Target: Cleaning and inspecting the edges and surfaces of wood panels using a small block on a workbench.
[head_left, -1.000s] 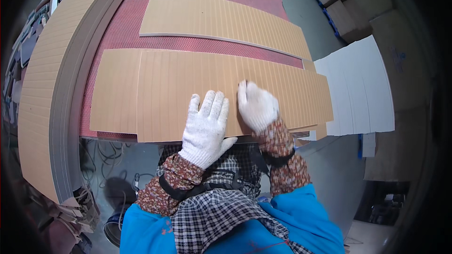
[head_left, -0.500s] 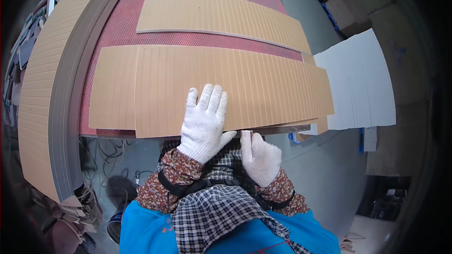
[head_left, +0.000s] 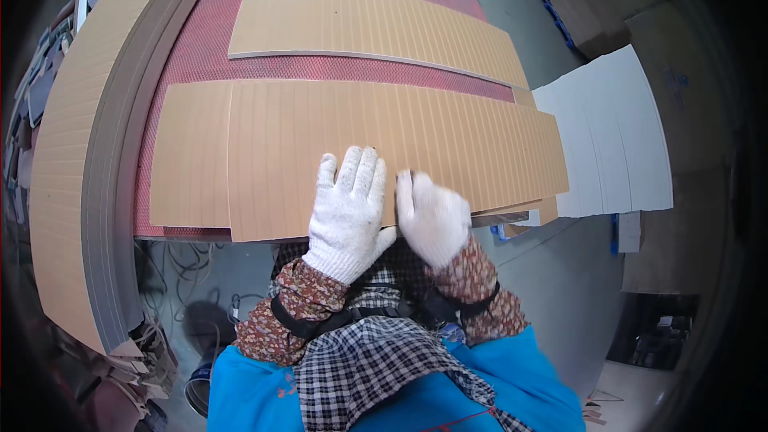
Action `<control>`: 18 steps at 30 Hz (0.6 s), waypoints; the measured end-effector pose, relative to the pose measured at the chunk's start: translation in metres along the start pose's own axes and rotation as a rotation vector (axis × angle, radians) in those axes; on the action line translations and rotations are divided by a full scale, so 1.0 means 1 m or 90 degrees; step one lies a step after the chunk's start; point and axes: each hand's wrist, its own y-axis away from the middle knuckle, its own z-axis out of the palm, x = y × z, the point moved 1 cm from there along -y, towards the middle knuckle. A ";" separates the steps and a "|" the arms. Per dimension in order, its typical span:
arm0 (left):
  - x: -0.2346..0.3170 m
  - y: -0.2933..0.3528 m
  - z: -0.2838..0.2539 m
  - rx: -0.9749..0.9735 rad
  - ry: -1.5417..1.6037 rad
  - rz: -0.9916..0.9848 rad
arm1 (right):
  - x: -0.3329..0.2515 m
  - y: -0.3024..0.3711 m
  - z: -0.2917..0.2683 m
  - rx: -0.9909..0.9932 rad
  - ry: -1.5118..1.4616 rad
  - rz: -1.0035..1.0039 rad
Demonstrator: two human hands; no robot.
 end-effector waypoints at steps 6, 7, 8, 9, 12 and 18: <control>0.000 0.002 -0.002 0.000 0.021 -0.004 | 0.002 -0.110 -0.007 -0.019 -0.013 0.054; 0.001 0.001 -0.001 -0.006 0.025 0.004 | 0.011 -0.125 -0.002 -0.012 0.004 0.045; 0.001 0.000 0.001 -0.006 0.030 0.005 | 0.019 -0.141 0.005 -0.011 0.006 0.045; 0.002 0.000 -0.001 -0.003 0.027 0.002 | 0.024 -0.156 0.009 -0.002 0.089 -0.034; -0.001 0.003 -0.002 -0.007 0.024 -0.002 | 0.016 -0.192 0.003 -0.052 0.067 -0.014; 0.001 0.002 0.001 0.002 0.027 -0.002 | 0.012 -0.180 -0.004 -0.031 -0.014 0.062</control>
